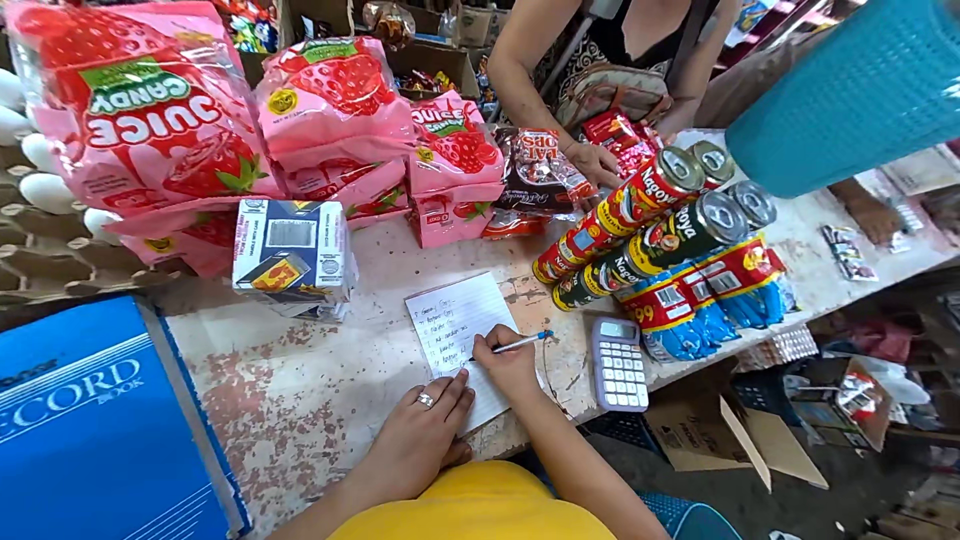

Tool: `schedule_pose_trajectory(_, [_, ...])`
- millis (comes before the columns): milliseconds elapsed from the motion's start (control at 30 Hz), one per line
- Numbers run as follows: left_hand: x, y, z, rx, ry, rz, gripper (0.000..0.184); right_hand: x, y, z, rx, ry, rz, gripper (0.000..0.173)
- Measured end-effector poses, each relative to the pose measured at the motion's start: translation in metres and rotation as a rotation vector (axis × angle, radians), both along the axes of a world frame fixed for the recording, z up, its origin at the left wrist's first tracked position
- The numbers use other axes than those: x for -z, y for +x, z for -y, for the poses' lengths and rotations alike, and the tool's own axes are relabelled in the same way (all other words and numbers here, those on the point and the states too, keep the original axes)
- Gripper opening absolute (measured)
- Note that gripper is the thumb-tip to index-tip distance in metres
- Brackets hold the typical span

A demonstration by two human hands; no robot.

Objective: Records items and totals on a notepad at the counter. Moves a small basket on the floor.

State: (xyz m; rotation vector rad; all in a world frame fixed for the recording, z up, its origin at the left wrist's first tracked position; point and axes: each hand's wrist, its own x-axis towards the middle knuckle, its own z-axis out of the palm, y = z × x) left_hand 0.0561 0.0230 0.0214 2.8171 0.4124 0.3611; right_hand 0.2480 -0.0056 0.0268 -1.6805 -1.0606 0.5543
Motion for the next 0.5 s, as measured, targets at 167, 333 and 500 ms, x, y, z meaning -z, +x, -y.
schedule_pose_trajectory(167, [0.008,0.001,0.001,-0.016,0.03,0.064,0.06,0.002,0.003,0.0,0.003,0.037,-0.009,0.027])
schedule_pose_trajectory(333, [0.009,0.002,0.001,-0.023,0.055,0.083,0.054,-0.011,0.01,0.0,-0.007,-0.012,-0.129,0.027])
schedule_pose_trajectory(500, [0.002,0.005,0.001,-0.02,0.077,0.061,0.049,-0.021,0.018,0.007,0.079,0.071,-0.411,0.026])
